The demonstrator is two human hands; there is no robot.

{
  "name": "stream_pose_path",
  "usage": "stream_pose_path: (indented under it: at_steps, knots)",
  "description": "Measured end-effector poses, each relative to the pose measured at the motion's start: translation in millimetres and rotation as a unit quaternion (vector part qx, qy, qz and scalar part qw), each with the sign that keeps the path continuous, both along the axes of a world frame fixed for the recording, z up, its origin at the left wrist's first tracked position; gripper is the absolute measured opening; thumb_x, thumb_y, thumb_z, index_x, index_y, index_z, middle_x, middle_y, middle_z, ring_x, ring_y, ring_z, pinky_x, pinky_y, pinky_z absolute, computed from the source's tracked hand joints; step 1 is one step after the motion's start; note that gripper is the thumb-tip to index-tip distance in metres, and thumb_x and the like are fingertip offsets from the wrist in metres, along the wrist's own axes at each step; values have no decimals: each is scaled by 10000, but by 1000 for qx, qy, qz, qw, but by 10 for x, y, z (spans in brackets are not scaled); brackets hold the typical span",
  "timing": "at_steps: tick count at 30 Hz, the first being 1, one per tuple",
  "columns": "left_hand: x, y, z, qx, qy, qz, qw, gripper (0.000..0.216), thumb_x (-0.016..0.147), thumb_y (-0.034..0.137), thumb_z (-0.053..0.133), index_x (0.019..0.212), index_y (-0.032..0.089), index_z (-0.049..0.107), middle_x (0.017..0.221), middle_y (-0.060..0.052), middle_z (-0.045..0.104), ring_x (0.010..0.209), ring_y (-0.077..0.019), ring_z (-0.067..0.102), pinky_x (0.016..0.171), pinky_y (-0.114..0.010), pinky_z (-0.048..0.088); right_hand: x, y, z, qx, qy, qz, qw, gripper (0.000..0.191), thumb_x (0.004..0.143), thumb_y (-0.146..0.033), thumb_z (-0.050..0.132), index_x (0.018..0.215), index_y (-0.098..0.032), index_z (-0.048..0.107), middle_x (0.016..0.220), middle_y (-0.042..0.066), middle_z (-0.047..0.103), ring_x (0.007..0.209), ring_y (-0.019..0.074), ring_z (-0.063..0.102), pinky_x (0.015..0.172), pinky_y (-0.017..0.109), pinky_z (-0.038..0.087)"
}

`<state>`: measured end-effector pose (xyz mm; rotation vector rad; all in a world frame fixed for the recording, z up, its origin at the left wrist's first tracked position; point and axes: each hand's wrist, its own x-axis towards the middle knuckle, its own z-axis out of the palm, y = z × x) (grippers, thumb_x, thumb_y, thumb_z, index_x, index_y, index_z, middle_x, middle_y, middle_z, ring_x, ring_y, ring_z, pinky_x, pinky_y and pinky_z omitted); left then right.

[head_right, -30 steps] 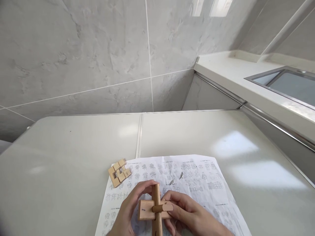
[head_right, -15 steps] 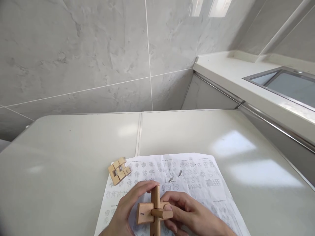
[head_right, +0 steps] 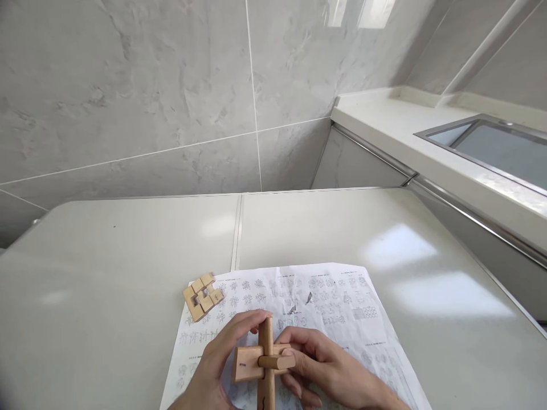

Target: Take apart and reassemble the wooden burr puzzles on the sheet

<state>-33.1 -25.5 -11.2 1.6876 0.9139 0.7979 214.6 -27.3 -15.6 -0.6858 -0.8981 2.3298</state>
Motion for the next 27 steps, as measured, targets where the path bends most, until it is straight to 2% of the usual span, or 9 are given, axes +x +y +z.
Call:
stream_pose_path:
  at_steps: [9,13,14,16,18,20,23,27]
  knots:
    - [-29,91,57,51,-1,-34,998,1155,642,355,1068,1615,448,454,1493,-71,666,1360,-348,670,1151,-509,592,43,11,77,36,-25,16,999,361,1121,-543,622,1048,-190,599,736,-71,505,432,17,328,408,113,393]
    - [-16,83,89,85,-6,-33,996,1102,707,370,1038,1628,423,434,1481,-82,669,1357,-333,673,1142,-475,600,18,-20,70,53,-43,5,998,368,1125,-558,599,1056,-197,596,709,-69,522,421,32,401,397,131,344]
    - [-13,79,100,96,-1,-32,995,1091,723,385,1030,1633,418,427,1485,-87,667,1354,-333,676,1136,-470,605,11,-25,74,63,-56,0,996,365,1130,-559,585,1064,-201,598,705,-64,540,431,45,434,405,142,353]
    - [-6,72,118,114,18,-25,993,1085,742,430,1018,1642,410,412,1489,-98,666,1344,-339,684,1115,-467,620,0,-29,86,109,-104,-32,988,346,1143,-542,558,1074,-208,613,760,-24,611,525,92,540,487,185,450]
    - [0,66,126,124,39,-14,991,1104,736,495,1013,1650,401,402,1490,-109,662,1335,-350,687,1104,-478,629,-2,-27,97,207,-189,-104,954,297,1153,-489,553,1104,-214,653,932,39,676,756,157,639,689,263,550]
    - [6,57,121,125,53,1,991,1110,729,534,1005,1651,388,404,1493,-120,650,1332,-361,683,1090,-489,638,8,-28,97,293,-236,-170,911,280,1178,-446,488,1162,-234,670,1041,67,688,886,195,652,801,312,556]
    - [23,45,108,120,61,20,991,1077,730,550,989,1632,365,430,1474,-132,645,1311,-371,683,1044,-494,660,32,-39,77,368,-245,-224,869,345,1199,-468,381,1241,-263,655,1082,78,688,889,213,648,792,334,558]
    - [56,54,104,130,72,29,988,1033,700,584,981,1568,342,474,1372,-117,694,1216,-364,714,997,-508,660,34,-54,48,453,-245,-213,830,323,1143,-543,531,1243,-260,649,1030,76,689,864,231,642,737,337,568]
